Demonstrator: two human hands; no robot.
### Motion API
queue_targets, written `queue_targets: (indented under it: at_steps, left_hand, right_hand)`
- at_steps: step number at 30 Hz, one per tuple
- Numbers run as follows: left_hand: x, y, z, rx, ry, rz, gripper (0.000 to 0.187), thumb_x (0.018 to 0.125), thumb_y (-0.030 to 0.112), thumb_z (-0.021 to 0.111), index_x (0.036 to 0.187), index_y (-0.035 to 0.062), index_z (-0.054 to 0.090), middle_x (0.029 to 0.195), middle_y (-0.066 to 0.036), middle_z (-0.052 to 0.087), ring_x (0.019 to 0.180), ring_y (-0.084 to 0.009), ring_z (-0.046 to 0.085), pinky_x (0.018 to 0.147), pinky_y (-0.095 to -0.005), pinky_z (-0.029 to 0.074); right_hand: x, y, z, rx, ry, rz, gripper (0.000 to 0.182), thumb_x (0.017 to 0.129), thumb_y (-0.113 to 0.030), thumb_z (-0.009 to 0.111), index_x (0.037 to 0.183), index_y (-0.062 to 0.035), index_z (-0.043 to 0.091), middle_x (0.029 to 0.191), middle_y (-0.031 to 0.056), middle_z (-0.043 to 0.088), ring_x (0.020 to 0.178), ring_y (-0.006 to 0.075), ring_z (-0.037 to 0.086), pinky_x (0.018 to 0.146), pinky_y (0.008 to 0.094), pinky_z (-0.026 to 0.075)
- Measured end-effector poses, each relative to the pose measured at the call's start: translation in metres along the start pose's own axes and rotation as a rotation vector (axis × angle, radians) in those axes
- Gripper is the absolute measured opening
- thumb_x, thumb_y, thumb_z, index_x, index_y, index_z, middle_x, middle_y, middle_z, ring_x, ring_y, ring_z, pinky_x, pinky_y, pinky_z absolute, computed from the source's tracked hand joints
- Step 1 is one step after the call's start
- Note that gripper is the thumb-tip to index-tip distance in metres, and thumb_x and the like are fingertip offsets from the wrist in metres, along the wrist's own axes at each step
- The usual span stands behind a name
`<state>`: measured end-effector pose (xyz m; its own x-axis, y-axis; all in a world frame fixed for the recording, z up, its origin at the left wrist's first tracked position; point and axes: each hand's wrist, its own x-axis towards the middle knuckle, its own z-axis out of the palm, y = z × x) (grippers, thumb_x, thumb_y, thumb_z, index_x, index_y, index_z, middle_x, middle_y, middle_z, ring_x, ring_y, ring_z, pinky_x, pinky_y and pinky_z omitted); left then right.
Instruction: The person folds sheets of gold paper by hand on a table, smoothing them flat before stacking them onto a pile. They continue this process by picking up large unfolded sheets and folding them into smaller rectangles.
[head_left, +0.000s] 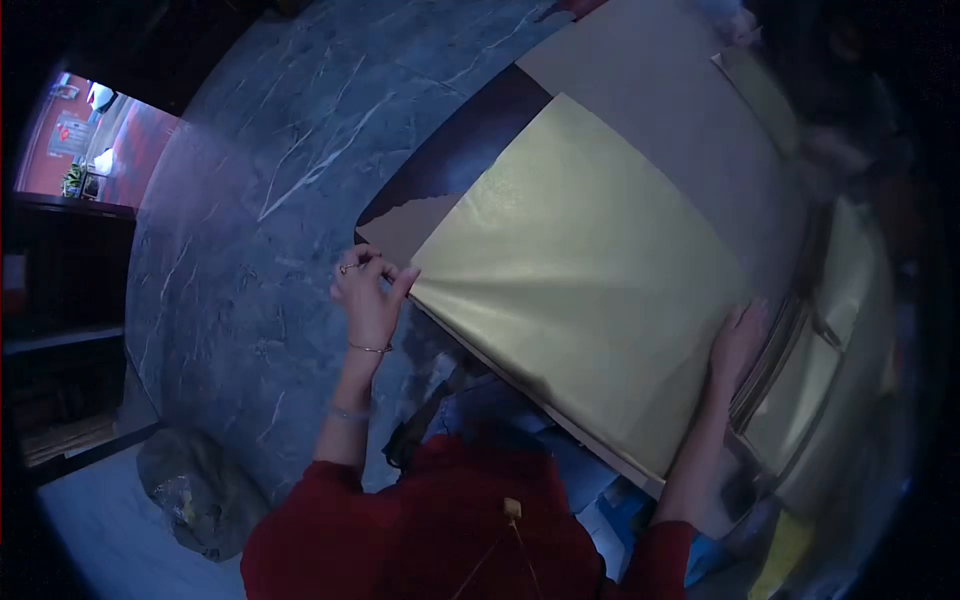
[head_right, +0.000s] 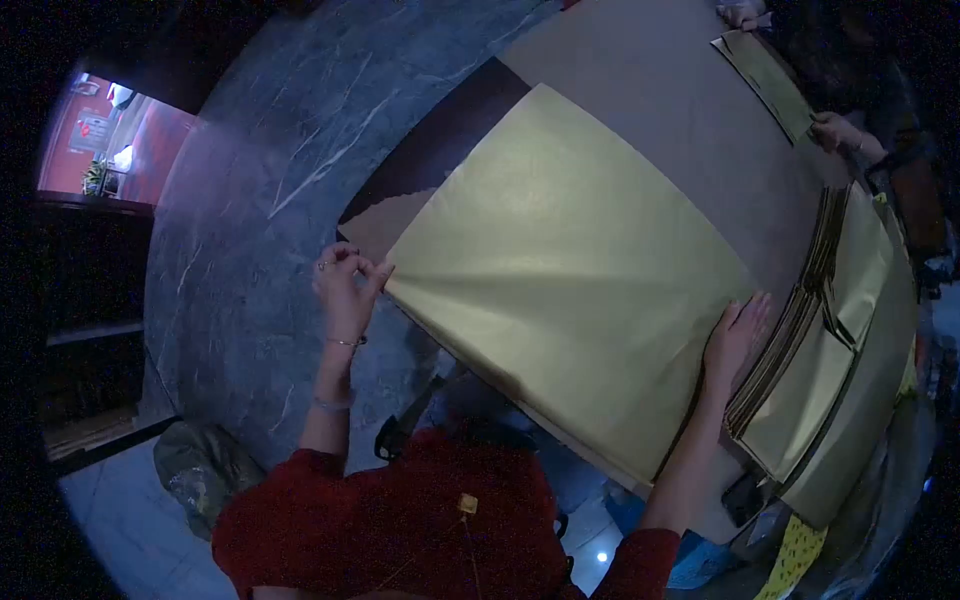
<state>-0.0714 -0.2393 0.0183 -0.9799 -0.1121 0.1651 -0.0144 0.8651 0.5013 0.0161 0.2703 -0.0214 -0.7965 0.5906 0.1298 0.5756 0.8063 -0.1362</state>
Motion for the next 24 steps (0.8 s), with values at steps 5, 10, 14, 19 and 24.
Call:
queue_targets:
  at_steps: [5, 10, 14, 19, 24]
  left_hand:
    - [-0.001, 0.001, 0.000, 0.050, 0.001, -0.005, 0.031, 0.070, 0.037, 0.074, 0.069, 0.0085, 0.061, 0.105, -0.007, 0.053, 0.105, -0.0280, 0.047, 0.085, -0.0456, 0.033]
    - [-0.001, 0.000, 0.002, 0.066, 0.022, 0.021, 0.030, 0.070, 0.035, 0.075, 0.067, 0.0086, 0.061, 0.106, -0.007, 0.054, 0.104, -0.0284, 0.047, 0.085, -0.0459, 0.034]
    - [-0.001, -0.003, 0.002, 0.102, 0.018, 0.042, 0.029, 0.070, 0.034, 0.075, 0.070, 0.0087, 0.061, 0.109, -0.007, 0.054, 0.107, -0.0286, 0.047, 0.087, -0.0456, 0.034]
    - [0.010, -0.011, -0.001, 0.074, -0.085, 0.177, 0.034, 0.070, 0.033, 0.074, 0.094, 0.0119, 0.062, 0.119, -0.006, 0.052, 0.114, -0.0287, 0.045, 0.090, -0.0449, 0.032]
    - [0.049, 0.000, -0.021, 0.218, -0.374, 0.768, 0.050, 0.078, 0.026, 0.066, 0.125, 0.0175, 0.053, 0.140, -0.002, 0.041, 0.135, -0.0273, 0.030, 0.104, -0.0466, 0.026]
  right_hand:
    - [0.000, 0.003, 0.004, -0.024, 0.017, 0.004, 0.059, 0.099, -0.037, 0.028, 0.142, 0.0022, 0.022, 0.150, 0.0182, 0.019, 0.140, 0.0312, 0.015, 0.114, 0.0417, 0.011]
    - [-0.003, -0.003, -0.001, 0.001, 0.014, 0.002, 0.058, 0.099, -0.036, 0.028, 0.142, 0.0018, 0.023, 0.150, 0.0186, 0.019, 0.139, 0.0316, 0.016, 0.113, 0.0423, 0.013]
    - [0.000, 0.004, 0.005, -0.013, 0.014, 0.018, 0.057, 0.099, -0.036, 0.028, 0.142, 0.0013, 0.024, 0.150, 0.0186, 0.019, 0.139, 0.0318, 0.017, 0.113, 0.0428, 0.013]
    - [-0.001, 0.005, 0.009, 0.020, 0.053, -0.008, 0.057, 0.099, -0.035, 0.029, 0.142, 0.0011, 0.025, 0.149, 0.0185, 0.021, 0.139, 0.0317, 0.017, 0.113, 0.0430, 0.014]
    - [0.002, 0.011, 0.005, -0.068, -0.018, -0.053, 0.056, 0.099, -0.035, 0.029, 0.142, 0.0013, 0.025, 0.149, 0.0185, 0.021, 0.139, 0.0314, 0.018, 0.113, 0.0412, 0.014]
